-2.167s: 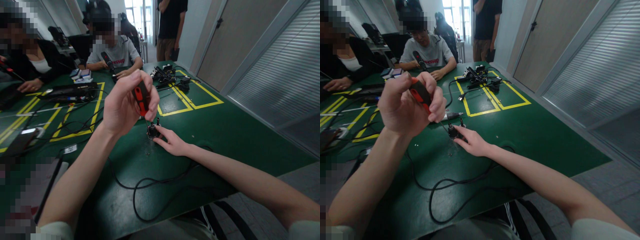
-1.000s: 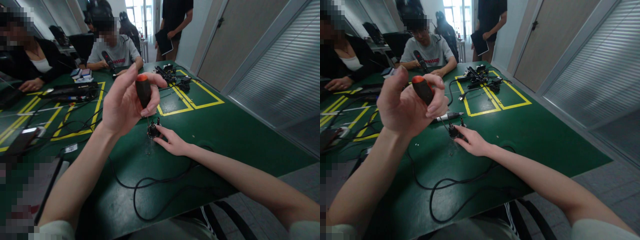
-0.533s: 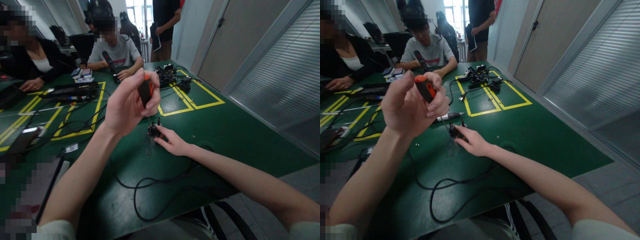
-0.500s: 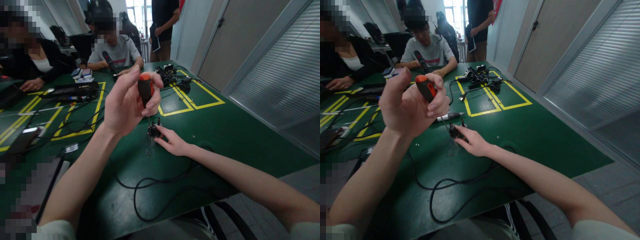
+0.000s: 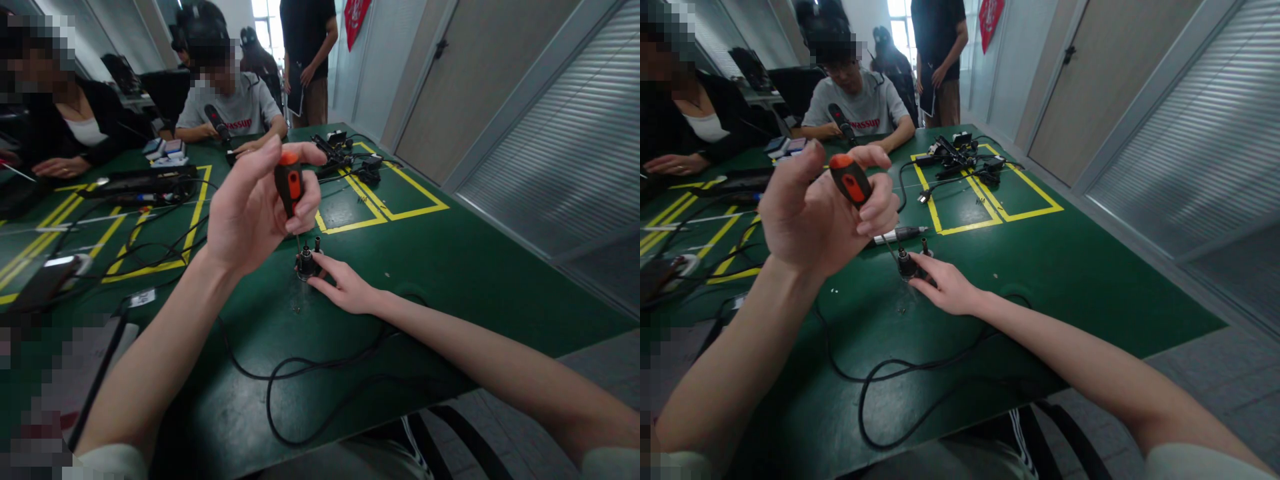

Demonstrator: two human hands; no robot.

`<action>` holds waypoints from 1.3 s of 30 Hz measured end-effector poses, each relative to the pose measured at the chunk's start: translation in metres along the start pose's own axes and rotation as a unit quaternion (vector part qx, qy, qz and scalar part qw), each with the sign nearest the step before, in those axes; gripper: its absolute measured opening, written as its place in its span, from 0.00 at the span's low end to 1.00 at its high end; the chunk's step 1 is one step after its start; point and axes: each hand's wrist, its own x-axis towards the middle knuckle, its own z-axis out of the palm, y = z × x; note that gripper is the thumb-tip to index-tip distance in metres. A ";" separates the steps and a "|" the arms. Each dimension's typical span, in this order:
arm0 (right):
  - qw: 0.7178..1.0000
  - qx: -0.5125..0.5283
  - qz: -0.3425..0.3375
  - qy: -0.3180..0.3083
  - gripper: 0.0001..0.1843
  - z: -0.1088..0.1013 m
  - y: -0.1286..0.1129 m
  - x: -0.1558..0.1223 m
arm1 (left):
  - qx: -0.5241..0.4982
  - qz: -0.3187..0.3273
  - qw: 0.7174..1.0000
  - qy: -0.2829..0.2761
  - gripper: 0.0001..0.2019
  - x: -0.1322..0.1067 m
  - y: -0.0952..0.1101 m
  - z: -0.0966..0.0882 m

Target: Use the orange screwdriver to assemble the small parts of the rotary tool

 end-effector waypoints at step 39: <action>1.000 -0.001 0.026 -0.001 0.25 -0.002 -0.003 -0.003 | 0.264 0.165 0.941 0.134 0.13 -0.006 -0.023 0.008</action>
